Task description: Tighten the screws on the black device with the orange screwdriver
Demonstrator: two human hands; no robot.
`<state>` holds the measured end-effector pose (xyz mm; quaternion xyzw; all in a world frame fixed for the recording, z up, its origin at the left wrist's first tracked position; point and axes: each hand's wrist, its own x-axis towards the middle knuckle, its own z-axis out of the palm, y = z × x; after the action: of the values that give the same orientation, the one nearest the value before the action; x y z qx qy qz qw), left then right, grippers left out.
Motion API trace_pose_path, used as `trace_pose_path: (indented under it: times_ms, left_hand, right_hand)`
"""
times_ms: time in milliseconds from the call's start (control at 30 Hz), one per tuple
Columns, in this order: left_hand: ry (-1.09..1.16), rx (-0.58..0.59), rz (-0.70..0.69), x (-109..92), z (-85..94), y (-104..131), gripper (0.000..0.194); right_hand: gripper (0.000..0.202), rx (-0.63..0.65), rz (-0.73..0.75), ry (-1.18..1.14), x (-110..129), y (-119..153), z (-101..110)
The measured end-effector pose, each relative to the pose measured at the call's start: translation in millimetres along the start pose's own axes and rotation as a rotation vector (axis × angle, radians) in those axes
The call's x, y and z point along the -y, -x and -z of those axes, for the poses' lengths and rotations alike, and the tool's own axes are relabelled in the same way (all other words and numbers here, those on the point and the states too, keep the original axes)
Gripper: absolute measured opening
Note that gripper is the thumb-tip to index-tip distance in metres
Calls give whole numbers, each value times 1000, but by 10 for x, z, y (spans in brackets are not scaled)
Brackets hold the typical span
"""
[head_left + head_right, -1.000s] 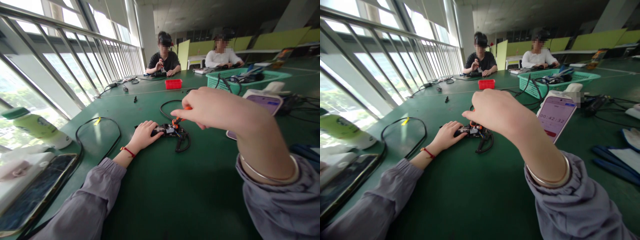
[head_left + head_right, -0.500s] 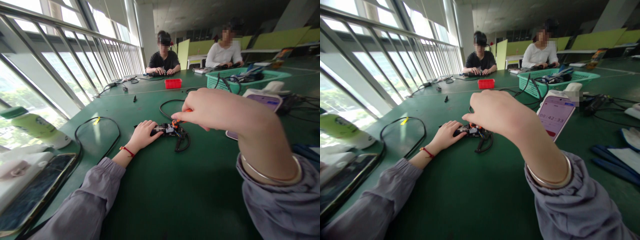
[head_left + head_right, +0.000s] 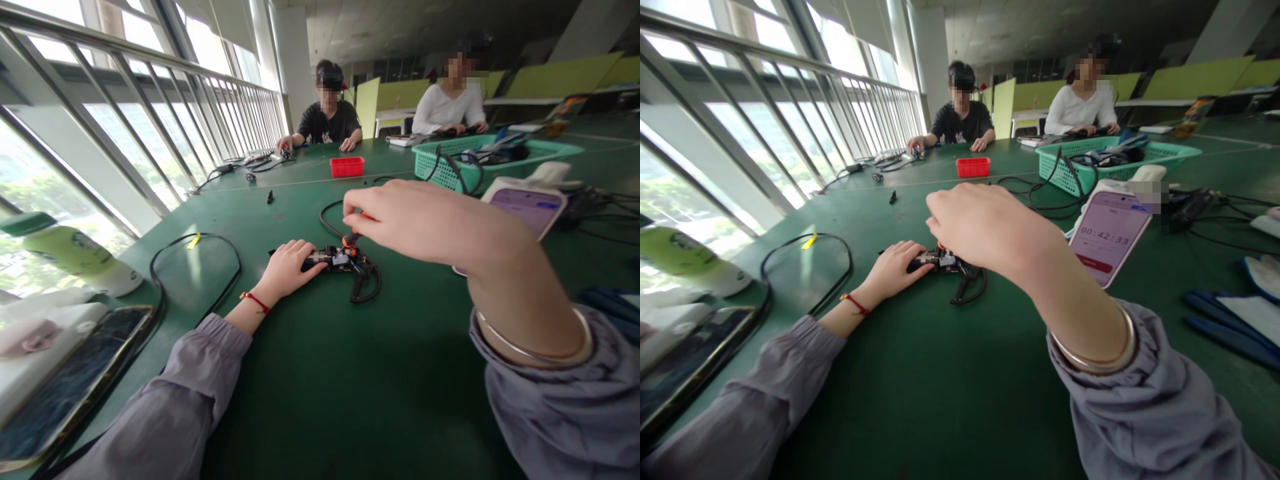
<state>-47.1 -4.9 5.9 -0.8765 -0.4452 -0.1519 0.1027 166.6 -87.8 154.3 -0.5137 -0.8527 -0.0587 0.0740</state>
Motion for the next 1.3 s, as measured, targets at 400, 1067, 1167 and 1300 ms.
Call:
trace_pose_path:
  times_ms: [400,1067,1167,1300]
  left_hand:
    - [-14,4,-3,12,-10,-3,41]
    - [-7,6,-1,12,1,-3,41]
    - [-7,9,2,5,8,-4,40]
    - [-9,2,3,0,9,-3,39]
  right_hand:
    - [28,18,-14,-6,-5,0,9]
    - [25,-69,5,-46,-7,-47,5]
    - [41,-47,-52,-60,50,-72,2]
    - [36,-28,22,-94,110,-79,1]
